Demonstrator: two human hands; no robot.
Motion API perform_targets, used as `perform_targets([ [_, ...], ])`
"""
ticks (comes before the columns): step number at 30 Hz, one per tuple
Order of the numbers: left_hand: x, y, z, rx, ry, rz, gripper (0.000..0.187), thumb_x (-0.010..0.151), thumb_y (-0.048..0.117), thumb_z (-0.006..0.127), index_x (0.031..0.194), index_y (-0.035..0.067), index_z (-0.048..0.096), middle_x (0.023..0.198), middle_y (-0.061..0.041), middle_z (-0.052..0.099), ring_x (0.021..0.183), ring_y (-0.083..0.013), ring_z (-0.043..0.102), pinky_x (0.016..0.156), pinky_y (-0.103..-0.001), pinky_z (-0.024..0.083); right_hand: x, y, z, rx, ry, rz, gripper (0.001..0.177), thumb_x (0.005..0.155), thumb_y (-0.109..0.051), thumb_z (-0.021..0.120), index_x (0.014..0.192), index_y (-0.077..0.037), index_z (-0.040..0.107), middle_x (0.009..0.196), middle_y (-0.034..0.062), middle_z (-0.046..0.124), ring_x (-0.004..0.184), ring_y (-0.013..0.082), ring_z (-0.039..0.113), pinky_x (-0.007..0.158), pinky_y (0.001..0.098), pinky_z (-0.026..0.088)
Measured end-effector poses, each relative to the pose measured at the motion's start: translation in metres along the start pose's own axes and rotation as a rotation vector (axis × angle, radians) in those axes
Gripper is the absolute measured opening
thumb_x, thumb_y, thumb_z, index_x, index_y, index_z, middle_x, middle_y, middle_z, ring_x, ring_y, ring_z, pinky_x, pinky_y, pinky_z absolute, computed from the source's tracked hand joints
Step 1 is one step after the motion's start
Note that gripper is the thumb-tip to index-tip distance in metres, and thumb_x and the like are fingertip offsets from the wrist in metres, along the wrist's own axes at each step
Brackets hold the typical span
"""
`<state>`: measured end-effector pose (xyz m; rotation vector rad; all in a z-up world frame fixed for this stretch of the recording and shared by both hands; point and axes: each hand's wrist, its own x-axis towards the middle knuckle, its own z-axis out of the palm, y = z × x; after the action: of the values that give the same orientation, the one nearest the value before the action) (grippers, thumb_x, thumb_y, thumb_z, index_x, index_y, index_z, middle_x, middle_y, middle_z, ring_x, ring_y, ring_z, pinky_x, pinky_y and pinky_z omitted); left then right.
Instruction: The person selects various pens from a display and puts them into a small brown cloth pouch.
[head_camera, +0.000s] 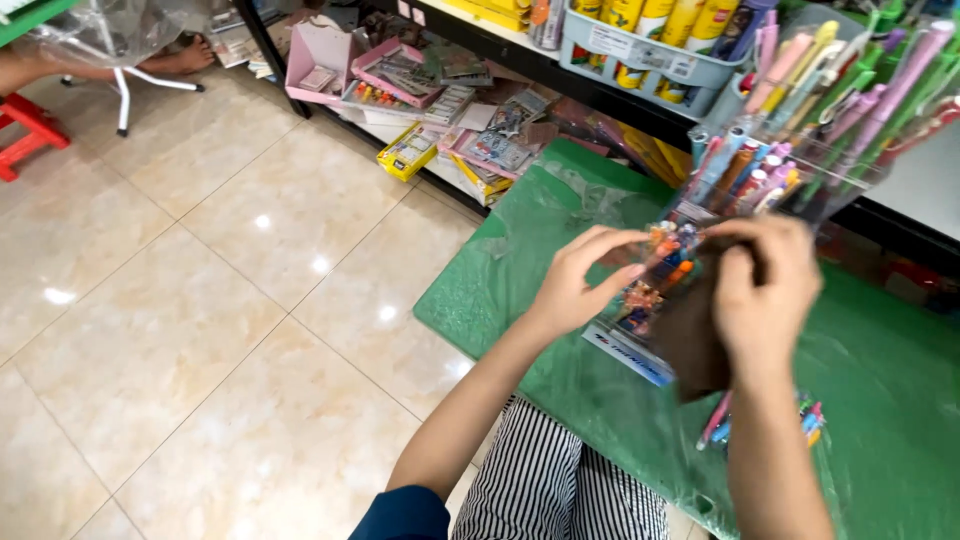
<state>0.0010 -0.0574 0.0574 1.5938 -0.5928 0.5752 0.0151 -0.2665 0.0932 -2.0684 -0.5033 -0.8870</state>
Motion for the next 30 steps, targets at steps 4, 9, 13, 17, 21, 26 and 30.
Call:
perform_targets([
  [4, 0.025, -0.002, 0.029, -0.003, -0.076, 0.022, 0.033, 0.100, 0.012, 0.069, 0.133, 0.012, 0.066, 0.119, -0.005, 0.066, 0.093, -0.0133, 0.068, 0.086, -0.026, 0.057, 0.022, 0.050, -0.042, -0.304, 0.039, -0.004, 0.007, 0.097, -0.014, 0.076, 0.099, -0.007, 0.076, 0.108, 0.0105, 0.069, 0.100, 0.0253, 0.069, 0.096, 0.0379, 0.054],
  [9, 0.005, 0.003, 0.060, 0.001, -0.206, -0.090, 0.028, 0.100, 0.018, 0.070, 0.127, 0.013, 0.069, 0.105, -0.004, 0.069, 0.077, -0.0110, 0.065, 0.072, -0.025, 0.055, 0.017, 0.066, -0.074, -0.539, -0.136, 0.178, 0.028, 0.100, -0.034, 0.076, 0.087, -0.009, 0.078, 0.089, 0.0040, 0.068, 0.078, 0.0234, 0.066, 0.079, 0.0383, 0.051],
  [13, -0.045, -0.005, 0.088, -0.010, -0.347, -0.197, 0.025, 0.097, 0.021, 0.072, 0.121, 0.013, 0.070, 0.097, -0.003, 0.071, 0.069, -0.0094, 0.066, 0.064, -0.024, 0.055, -0.002, 0.057, -0.087, -0.469, -0.457, 0.504, 0.043, 0.096, -0.048, 0.074, 0.076, -0.011, 0.078, 0.076, 0.0023, 0.069, 0.068, 0.0246, 0.069, 0.070, 0.0394, 0.052],
  [17, -0.050, -0.011, 0.093, -0.013, -0.250, -0.147, 0.024, 0.100, 0.019, 0.069, 0.123, 0.013, 0.070, 0.100, -0.003, 0.071, 0.073, -0.0099, 0.066, 0.067, -0.025, 0.056, -0.012, 0.069, -0.088, -0.441, -0.437, 0.497, 0.042, 0.099, -0.046, 0.075, 0.077, -0.011, 0.079, 0.077, 0.0031, 0.069, 0.071, 0.0236, 0.069, 0.071, 0.0388, 0.052],
  [21, -0.018, 0.009, 0.093, 0.049, -0.126, -0.151, 0.028, 0.100, 0.017, 0.068, 0.128, 0.013, 0.067, 0.105, -0.004, 0.070, 0.071, -0.0122, 0.066, 0.067, -0.028, 0.055, 0.016, 0.042, -0.078, -0.289, -0.192, 0.267, 0.026, 0.102, -0.038, 0.078, 0.097, -0.012, 0.077, 0.089, 0.0036, 0.071, 0.081, 0.0209, 0.070, 0.079, 0.0347, 0.052],
  [26, 0.023, 0.009, 0.097, 0.351, 0.097, 0.147, 0.042, 0.099, 0.019, 0.070, 0.139, 0.016, 0.056, 0.125, -0.007, 0.057, 0.115, -0.0260, 0.060, 0.104, -0.037, 0.049, 0.059, 0.020, -0.062, -0.619, -0.002, -0.113, 0.020, 0.094, -0.032, 0.088, 0.096, -0.013, 0.083, 0.085, 0.0090, 0.070, 0.086, 0.0311, 0.068, 0.072, 0.0416, 0.052],
  [30, 0.031, 0.002, 0.093, 0.371, 0.018, 0.052, 0.054, 0.096, 0.022, 0.071, 0.147, 0.017, 0.054, 0.133, -0.010, 0.052, 0.117, -0.0299, 0.053, 0.105, -0.039, 0.046, 0.077, 0.035, -0.051, -0.723, -0.115, -0.182, 0.021, 0.091, -0.036, 0.084, 0.100, -0.017, 0.084, 0.087, 0.0070, 0.070, 0.086, 0.0306, 0.067, 0.069, 0.0414, 0.053],
])
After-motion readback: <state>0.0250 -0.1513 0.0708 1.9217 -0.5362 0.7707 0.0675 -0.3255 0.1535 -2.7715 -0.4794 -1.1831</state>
